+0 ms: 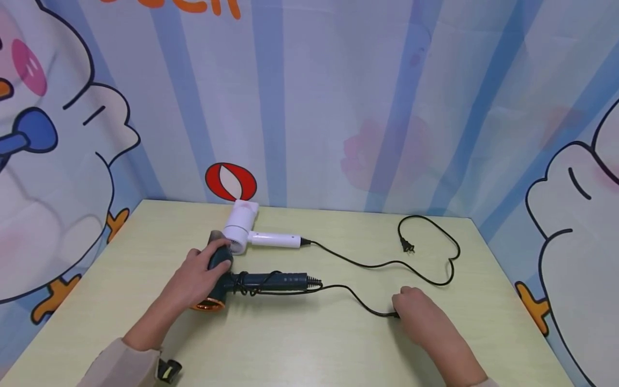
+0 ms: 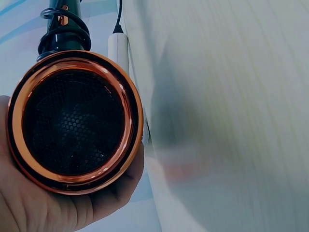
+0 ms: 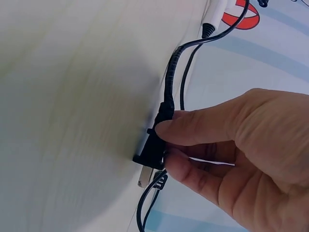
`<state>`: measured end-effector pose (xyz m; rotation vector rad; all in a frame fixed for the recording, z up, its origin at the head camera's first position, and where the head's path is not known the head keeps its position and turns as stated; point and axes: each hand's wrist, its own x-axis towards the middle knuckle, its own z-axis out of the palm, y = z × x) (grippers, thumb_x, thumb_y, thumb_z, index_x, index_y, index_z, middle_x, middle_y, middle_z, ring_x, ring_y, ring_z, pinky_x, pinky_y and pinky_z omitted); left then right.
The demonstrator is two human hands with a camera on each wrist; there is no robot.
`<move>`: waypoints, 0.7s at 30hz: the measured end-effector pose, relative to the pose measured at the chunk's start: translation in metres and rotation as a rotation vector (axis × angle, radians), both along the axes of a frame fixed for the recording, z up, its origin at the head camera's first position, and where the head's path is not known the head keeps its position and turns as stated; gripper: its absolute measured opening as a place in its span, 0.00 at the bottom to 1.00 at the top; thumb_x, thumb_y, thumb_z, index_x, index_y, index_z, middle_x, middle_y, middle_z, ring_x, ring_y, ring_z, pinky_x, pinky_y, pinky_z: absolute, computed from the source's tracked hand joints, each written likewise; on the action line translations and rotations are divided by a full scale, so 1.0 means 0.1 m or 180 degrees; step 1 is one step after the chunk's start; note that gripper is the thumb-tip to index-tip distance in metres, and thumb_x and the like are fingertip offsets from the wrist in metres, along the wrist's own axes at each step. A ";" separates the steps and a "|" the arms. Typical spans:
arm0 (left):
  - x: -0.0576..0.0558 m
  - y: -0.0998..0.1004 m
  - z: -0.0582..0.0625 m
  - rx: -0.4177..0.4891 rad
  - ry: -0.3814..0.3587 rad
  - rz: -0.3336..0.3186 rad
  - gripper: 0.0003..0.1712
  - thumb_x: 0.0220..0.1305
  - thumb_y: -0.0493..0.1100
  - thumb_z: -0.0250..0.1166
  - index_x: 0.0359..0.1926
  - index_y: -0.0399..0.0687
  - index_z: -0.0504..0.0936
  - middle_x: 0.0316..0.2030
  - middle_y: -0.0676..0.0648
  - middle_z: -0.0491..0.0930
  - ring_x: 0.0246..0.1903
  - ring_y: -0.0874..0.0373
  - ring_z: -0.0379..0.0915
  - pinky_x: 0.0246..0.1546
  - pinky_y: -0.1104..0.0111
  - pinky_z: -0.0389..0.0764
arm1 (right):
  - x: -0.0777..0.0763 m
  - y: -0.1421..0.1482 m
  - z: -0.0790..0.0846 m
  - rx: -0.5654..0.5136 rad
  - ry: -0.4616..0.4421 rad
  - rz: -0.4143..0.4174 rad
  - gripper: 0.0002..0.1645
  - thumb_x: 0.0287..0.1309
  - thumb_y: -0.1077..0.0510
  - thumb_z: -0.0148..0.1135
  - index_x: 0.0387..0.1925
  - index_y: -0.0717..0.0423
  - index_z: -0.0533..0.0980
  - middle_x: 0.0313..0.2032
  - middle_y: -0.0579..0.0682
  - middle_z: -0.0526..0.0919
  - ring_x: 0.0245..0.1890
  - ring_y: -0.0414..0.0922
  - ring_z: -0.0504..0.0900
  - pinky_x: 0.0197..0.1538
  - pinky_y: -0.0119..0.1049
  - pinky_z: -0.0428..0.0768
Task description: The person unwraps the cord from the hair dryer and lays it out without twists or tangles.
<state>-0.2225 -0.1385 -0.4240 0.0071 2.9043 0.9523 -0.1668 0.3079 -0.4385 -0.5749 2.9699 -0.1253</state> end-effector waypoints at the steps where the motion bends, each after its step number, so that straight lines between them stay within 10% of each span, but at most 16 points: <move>1: 0.00 0.00 0.00 -0.0001 0.0003 -0.0006 0.30 0.74 0.58 0.52 0.74 0.68 0.62 0.59 0.30 0.63 0.42 0.39 0.74 0.30 0.59 0.76 | 0.00 0.00 0.00 0.0012 -0.0003 0.0007 0.14 0.55 0.77 0.61 0.29 0.56 0.81 0.28 0.47 0.75 0.30 0.45 0.76 0.33 0.39 0.76; 12: -0.01 -0.02 0.00 -0.0007 0.0000 -0.0015 0.30 0.74 0.58 0.52 0.74 0.69 0.62 0.59 0.29 0.63 0.41 0.39 0.75 0.29 0.59 0.76 | 0.02 -0.09 -0.02 0.0053 0.0173 0.0018 0.13 0.56 0.62 0.71 0.44 0.58 0.80 0.35 0.48 0.76 0.35 0.46 0.75 0.37 0.42 0.75; 21: -0.01 -0.02 0.01 0.0015 -0.0040 -0.0020 0.30 0.74 0.58 0.52 0.74 0.68 0.62 0.59 0.30 0.63 0.41 0.39 0.74 0.29 0.59 0.75 | 0.02 -0.31 -0.04 -0.0158 0.0537 -0.0195 0.44 0.68 0.38 0.60 0.74 0.60 0.62 0.69 0.69 0.66 0.67 0.69 0.67 0.58 0.68 0.70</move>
